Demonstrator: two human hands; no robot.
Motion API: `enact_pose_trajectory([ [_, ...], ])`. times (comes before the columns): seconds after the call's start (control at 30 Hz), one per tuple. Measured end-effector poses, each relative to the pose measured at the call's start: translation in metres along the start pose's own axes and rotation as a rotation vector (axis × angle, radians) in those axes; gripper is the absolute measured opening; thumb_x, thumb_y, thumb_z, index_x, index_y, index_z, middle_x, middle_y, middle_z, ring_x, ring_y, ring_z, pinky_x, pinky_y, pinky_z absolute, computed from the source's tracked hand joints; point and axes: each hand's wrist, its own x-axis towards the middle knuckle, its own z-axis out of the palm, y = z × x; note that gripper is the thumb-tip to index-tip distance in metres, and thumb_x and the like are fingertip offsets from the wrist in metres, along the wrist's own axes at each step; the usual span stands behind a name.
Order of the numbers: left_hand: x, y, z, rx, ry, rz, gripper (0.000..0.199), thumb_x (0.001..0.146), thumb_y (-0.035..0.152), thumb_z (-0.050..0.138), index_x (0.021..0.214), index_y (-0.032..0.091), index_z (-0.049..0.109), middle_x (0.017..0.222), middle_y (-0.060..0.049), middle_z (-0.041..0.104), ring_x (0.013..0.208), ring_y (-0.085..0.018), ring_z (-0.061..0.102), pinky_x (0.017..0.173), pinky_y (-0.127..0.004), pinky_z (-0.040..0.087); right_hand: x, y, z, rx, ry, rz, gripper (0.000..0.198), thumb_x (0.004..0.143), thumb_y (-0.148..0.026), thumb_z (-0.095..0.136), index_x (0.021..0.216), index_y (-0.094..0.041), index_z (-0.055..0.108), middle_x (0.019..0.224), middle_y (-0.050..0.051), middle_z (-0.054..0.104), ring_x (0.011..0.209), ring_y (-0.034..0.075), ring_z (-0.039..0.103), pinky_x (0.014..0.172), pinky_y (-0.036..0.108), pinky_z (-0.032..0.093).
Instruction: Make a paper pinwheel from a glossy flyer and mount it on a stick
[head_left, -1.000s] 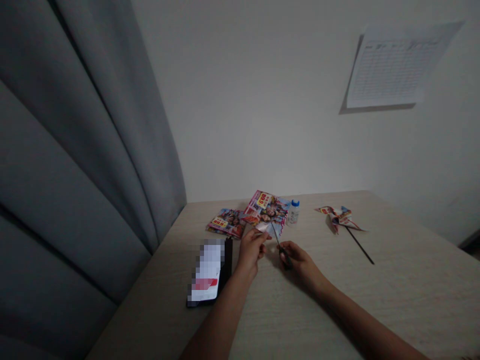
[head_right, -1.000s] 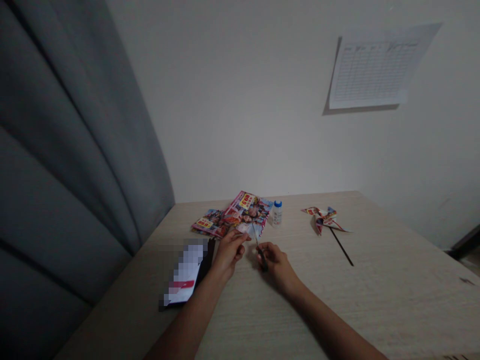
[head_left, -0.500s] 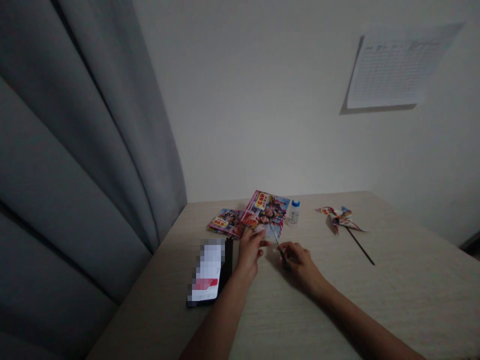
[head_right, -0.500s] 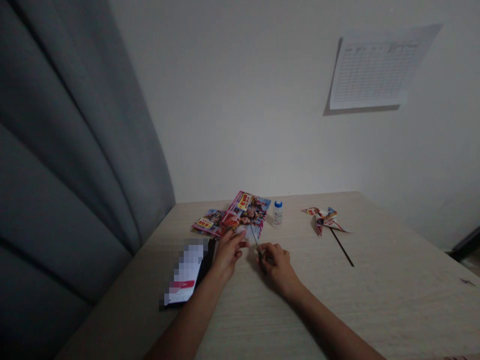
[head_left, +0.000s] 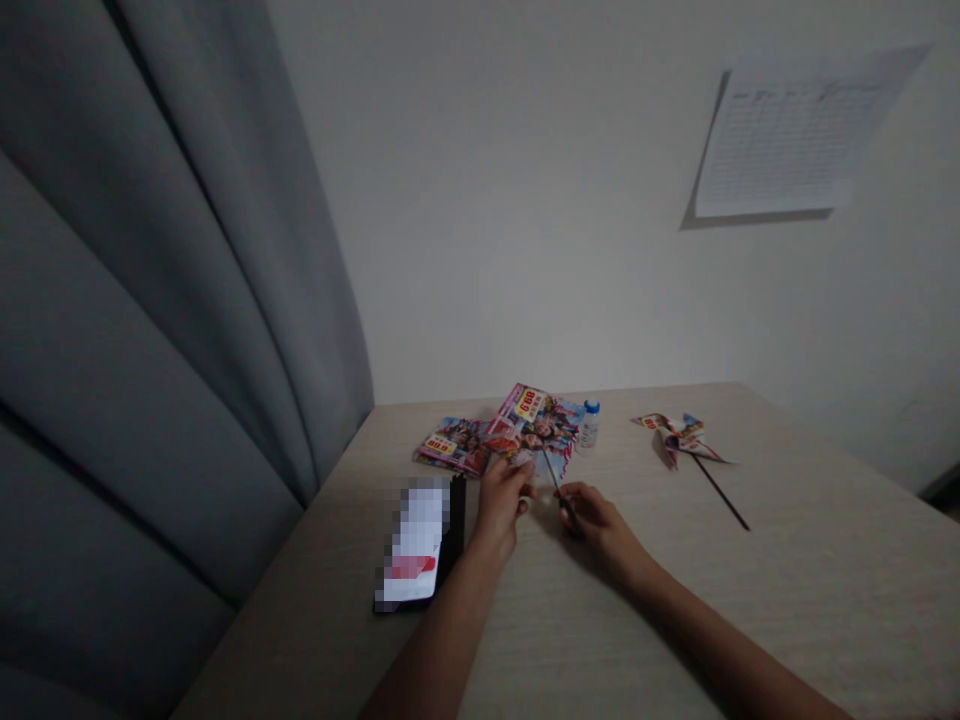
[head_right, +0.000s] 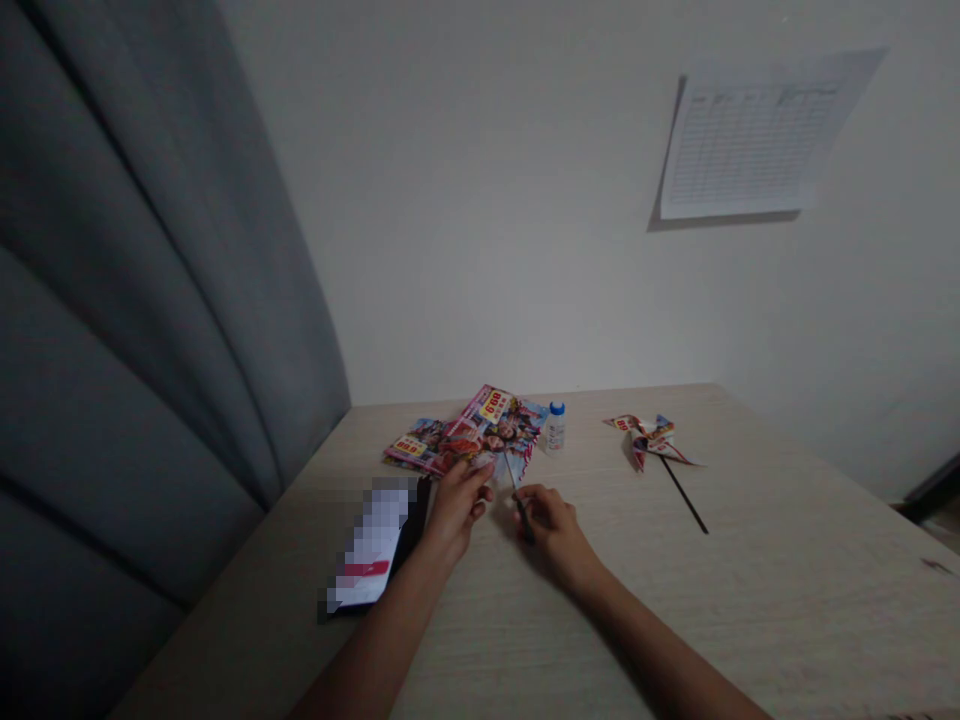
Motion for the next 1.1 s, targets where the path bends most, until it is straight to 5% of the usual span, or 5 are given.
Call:
enact_pose_trajectory([
  [1.1,-0.001,0.0,0.0,0.014,-0.006,-0.006,0.036,0.064,0.037,0.085,0.088,0.019,0.065,0.072,0.005,0.063,0.046,-0.004,0.053,0.04,-0.014,0.025,0.001,-0.001,0.001,0.14,-0.057,0.038,0.048,0.074,-0.061,0.072,0.098,-0.022,0.061,0.069,-0.003,0.056,0.064,0.014,0.049,0.061,0.029,0.039],
])
